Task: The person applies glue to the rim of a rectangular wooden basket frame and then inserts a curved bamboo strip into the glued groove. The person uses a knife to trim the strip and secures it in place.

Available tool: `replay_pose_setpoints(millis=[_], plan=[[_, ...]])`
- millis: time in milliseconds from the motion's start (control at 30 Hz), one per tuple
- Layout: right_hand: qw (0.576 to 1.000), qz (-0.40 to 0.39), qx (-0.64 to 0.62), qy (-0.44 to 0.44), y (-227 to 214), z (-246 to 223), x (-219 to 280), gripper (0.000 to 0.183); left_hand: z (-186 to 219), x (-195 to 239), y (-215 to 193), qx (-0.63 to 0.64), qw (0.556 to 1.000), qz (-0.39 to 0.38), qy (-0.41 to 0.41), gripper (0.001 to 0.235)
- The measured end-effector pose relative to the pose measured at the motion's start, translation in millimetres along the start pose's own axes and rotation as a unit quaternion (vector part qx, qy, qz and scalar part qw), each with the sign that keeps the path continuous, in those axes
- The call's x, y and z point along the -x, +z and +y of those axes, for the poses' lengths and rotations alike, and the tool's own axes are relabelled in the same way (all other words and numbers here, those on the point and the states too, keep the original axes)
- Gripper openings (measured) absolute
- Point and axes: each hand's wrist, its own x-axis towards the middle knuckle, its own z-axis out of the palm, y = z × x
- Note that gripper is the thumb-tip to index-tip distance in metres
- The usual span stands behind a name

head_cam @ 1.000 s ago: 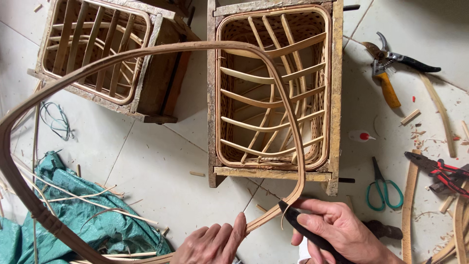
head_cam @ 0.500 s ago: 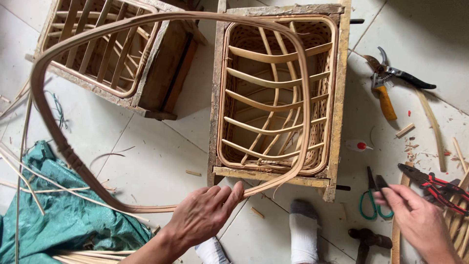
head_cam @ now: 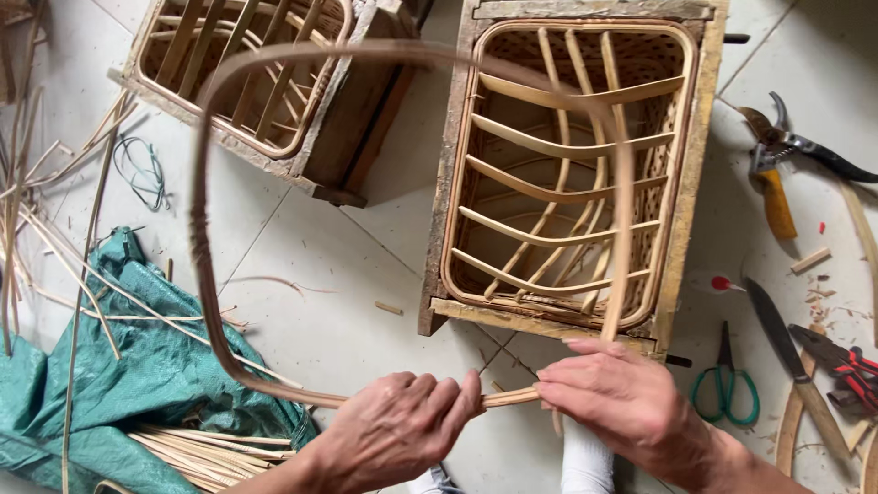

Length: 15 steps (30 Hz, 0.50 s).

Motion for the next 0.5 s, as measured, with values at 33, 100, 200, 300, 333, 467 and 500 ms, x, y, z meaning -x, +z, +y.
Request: replay_pose_setpoints(millis=[33, 100, 200, 300, 333, 467, 500], plan=[[0.998, 0.026, -0.048, 0.004, 3, 2, -1, 0.021, -4, 8, 6, 0.039, 0.999, -0.019, -0.018, 0.04], [0.929, 0.163, -0.308, 0.127, 2, -1, 3, 0.013, -16, 28, 27, 0.12, 0.99, -0.055, -0.053, 0.038], [0.859, 0.253, -0.392, 0.212, 8, 5, 6, 0.021, -49, 83, 68, 0.061, 0.99, 0.062, -0.107, 0.034], [0.912, 0.16, -0.21, 0.315, 29, 20, -4, 0.031, -65, 149, 112, 0.051, 0.966, 0.128, -0.219, 0.043], [0.92, 0.104, -0.123, 0.357, 39, 23, -7, 0.034, -68, 168, 127, 0.063, 0.95, 0.133, -0.275, 0.045], [0.966, 0.031, 0.089, 0.241, 67, 33, -29, 0.017, -74, 203, 178, 0.031, 0.854, 0.148, -0.498, 0.037], [0.969, 0.034, 0.127, 0.207, 73, 34, -34, 0.019, -73, 203, 187, 0.043, 0.816, 0.098, -0.568, 0.039]])
